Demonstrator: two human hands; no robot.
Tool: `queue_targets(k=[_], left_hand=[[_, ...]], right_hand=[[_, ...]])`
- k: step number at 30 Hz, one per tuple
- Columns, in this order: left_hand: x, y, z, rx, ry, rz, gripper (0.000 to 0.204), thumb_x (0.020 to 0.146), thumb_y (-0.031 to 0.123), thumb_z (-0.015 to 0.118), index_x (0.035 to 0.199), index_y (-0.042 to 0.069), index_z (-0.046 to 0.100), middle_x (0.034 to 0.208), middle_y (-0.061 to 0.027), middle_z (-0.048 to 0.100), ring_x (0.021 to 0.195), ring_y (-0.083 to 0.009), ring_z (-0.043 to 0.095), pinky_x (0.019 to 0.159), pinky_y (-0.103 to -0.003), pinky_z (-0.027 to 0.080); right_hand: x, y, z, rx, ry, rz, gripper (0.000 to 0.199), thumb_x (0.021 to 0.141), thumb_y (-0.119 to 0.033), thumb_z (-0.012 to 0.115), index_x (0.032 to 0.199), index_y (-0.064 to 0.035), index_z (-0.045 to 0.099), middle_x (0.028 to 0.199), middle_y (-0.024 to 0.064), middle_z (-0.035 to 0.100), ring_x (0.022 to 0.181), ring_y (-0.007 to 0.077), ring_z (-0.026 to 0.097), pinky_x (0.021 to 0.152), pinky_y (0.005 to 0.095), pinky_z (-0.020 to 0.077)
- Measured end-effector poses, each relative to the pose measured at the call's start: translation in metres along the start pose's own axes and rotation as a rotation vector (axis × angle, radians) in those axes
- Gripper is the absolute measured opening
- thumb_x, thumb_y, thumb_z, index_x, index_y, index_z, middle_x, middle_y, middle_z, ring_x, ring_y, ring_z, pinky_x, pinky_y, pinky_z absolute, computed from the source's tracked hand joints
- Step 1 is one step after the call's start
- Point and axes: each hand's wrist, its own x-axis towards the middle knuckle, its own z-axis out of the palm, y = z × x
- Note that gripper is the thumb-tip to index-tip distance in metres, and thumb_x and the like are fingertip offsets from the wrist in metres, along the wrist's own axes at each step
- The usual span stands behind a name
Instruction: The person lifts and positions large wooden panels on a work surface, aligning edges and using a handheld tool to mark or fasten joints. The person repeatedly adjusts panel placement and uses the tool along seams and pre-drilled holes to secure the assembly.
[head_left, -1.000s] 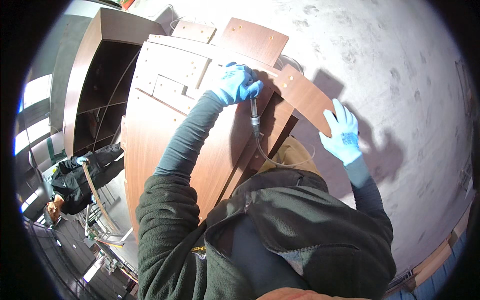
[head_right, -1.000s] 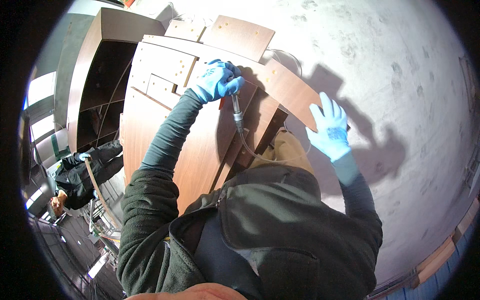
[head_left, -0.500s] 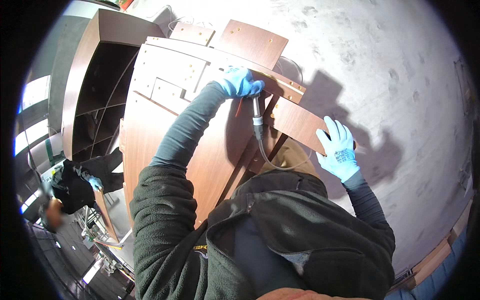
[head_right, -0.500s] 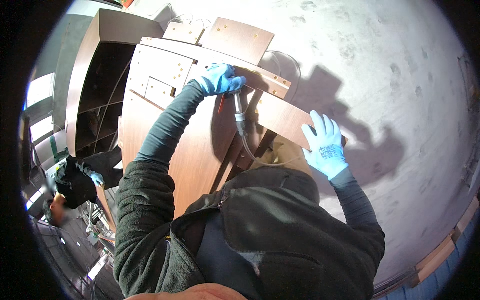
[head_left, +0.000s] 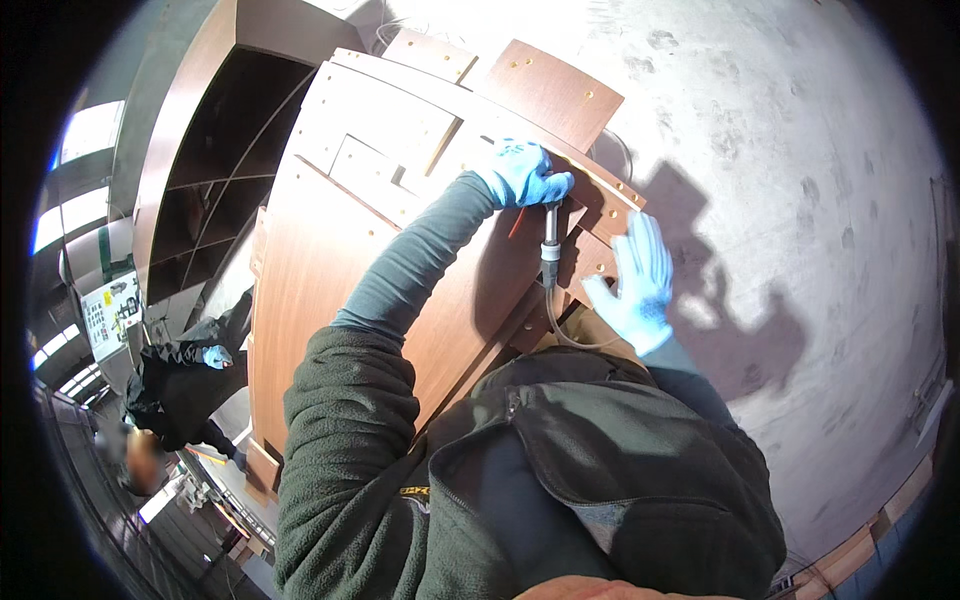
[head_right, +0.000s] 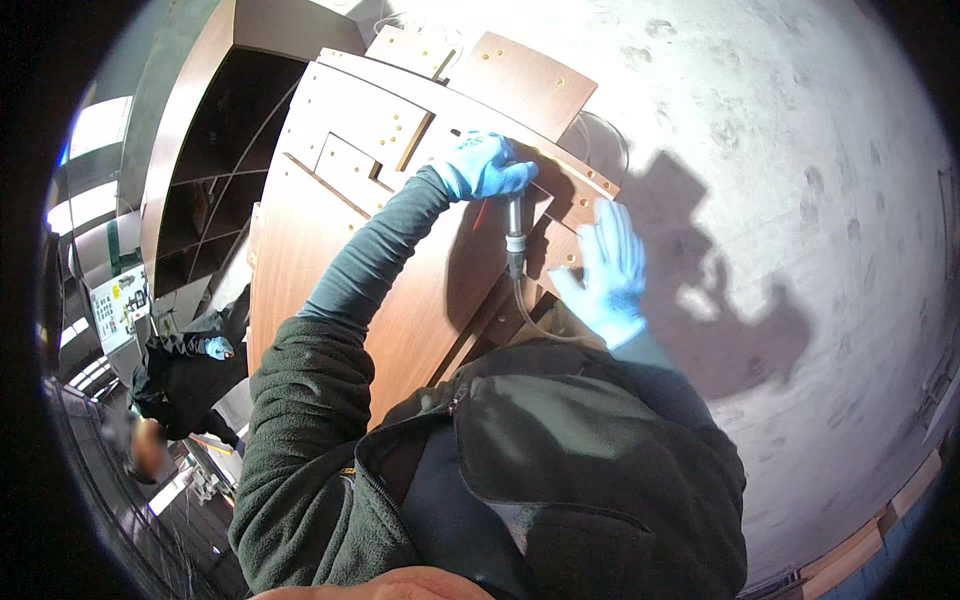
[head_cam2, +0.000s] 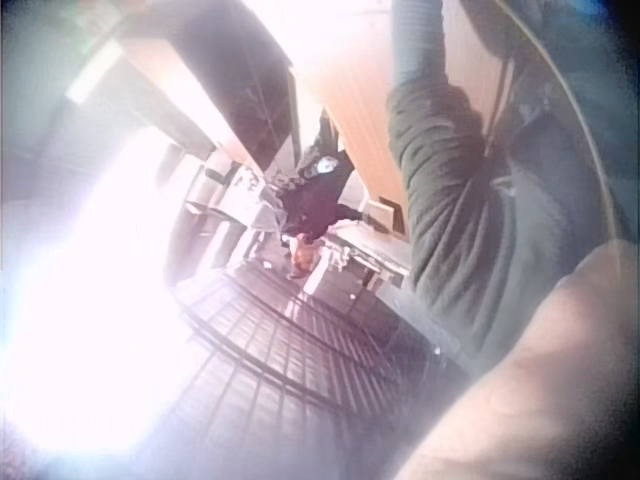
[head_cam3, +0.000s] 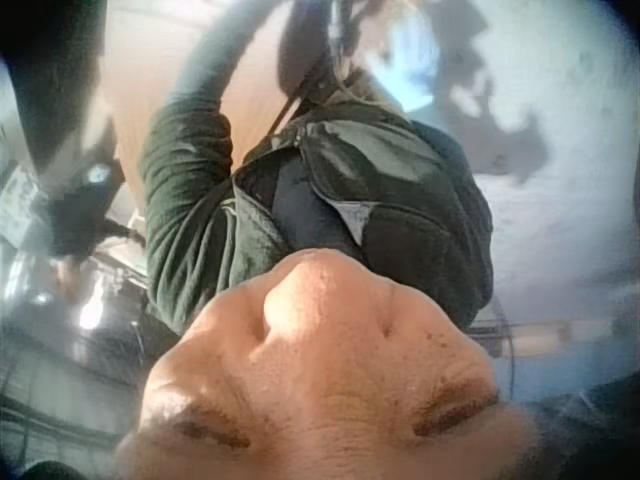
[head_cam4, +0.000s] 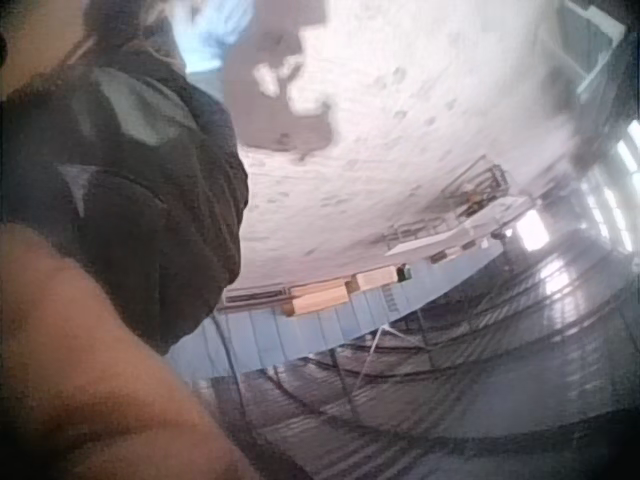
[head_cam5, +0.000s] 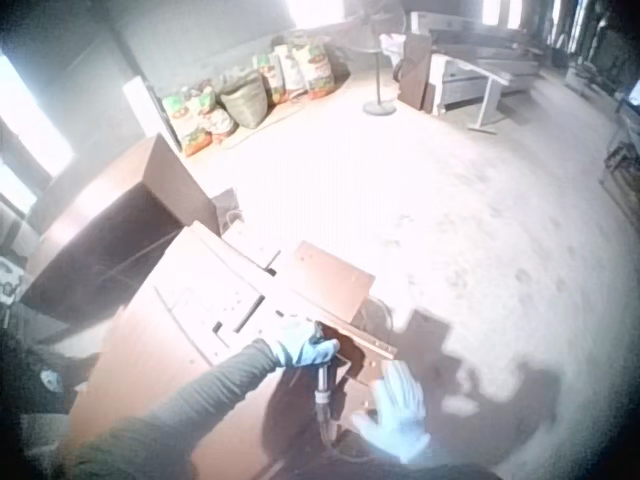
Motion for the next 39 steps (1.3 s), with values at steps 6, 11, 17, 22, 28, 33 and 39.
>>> queue_targets(k=[6, 11, 17, 22, 28, 33, 39], left_hand=[[-0.003, -0.009, 0.002, -0.067, 0.018, -0.039, 0.054, 0.103, 0.051, 0.059, 0.079, 0.007, 0.081, 0.068, -0.0155, 0.072, 0.062, -0.0314, 0.070, 0.066, -0.043, 0.057], [-0.002, -0.012, 0.005, 0.014, 0.028, -0.009, 0.060, 0.104, 0.052, 0.054, 0.073, 0.006, 0.078, 0.064, -0.0181, 0.068, 0.060, -0.0346, 0.067, 0.066, -0.045, 0.055], [-0.007, -0.022, 0.010, -0.167, 0.158, 0.049, 0.050, 0.103, 0.043, 0.060, 0.076, 0.007, 0.081, 0.070, -0.0131, 0.072, 0.070, -0.0318, 0.069, 0.078, -0.044, 0.057], [-0.029, -0.012, -0.011, -0.289, 0.539, 0.132, 0.048, 0.098, 0.044, 0.067, 0.072, 0.005, 0.078, 0.079, -0.0153, 0.071, 0.079, -0.0317, 0.069, 0.077, -0.043, 0.055], [-0.091, 0.031, -0.024, -1.215, 0.263, -0.129, 0.034, 0.110, 0.031, 0.061, 0.122, 0.004, 0.077, 0.127, -0.0070, 0.074, 0.099, -0.0148, 0.072, 0.086, -0.029, 0.058], [-0.111, 0.061, 0.015, -0.895, 0.576, 0.117, 0.038, 0.109, 0.031, 0.058, 0.129, 0.003, 0.075, 0.142, -0.0201, 0.067, 0.149, -0.0357, 0.050, 0.123, -0.047, 0.038], [-0.152, 0.026, 0.063, -0.038, 0.737, -0.235, 0.074, 0.098, 0.059, 0.061, 0.150, 0.006, 0.061, 0.162, -0.0325, 0.047, 0.152, -0.0514, 0.042, 0.127, -0.057, 0.031]], right_hand=[[-0.030, -0.005, 0.044, 0.404, 0.104, 0.167, 0.082, 0.095, -0.014, 0.071, 0.161, 0.0060, 0.026, 0.171, 0.0345, 0.025, 0.157, 0.0570, 0.026, 0.129, 0.0644, 0.0251], [-0.006, -0.018, 0.095, 0.304, 0.166, 0.121, 0.076, 0.099, -0.013, 0.065, 0.161, 0.0081, 0.026, 0.171, 0.0357, 0.023, 0.157, 0.0626, 0.018, 0.128, 0.0689, 0.0181], [0.005, -0.029, 0.106, 0.246, 0.220, 0.180, 0.075, 0.103, -0.021, 0.063, 0.163, 0.0050, 0.029, 0.171, 0.0350, 0.024, 0.157, 0.0635, 0.016, 0.126, 0.0717, 0.0168], [0.027, -0.037, 0.078, 0.153, 0.264, 0.089, 0.073, 0.106, -0.033, 0.062, 0.162, 0.0034, 0.033, 0.169, 0.0328, 0.030, 0.155, 0.0609, 0.025, 0.125, 0.0680, 0.0215], [0.052, -0.083, 0.024, 1.116, -0.052, -0.018, 0.082, 0.110, -0.040, 0.060, 0.169, 0.0026, 0.022, 0.168, 0.0229, 0.035, 0.151, 0.0351, 0.042, 0.123, 0.0453, 0.0380], [0.040, -0.100, -0.002, 1.533, -0.601, 0.601, 0.060, 0.110, -0.017, 0.058, 0.163, 0.0023, 0.037, 0.135, 0.0131, 0.064, 0.119, 0.0179, 0.064, 0.099, 0.0293, 0.0548], [0.013, -0.077, -0.038, 1.359, -0.790, 0.976, 0.043, 0.116, -0.033, 0.050, 0.142, 0.0009, 0.053, 0.116, 0.0147, 0.072, 0.082, 0.0105, 0.066, 0.069, 0.0249, 0.0567]])
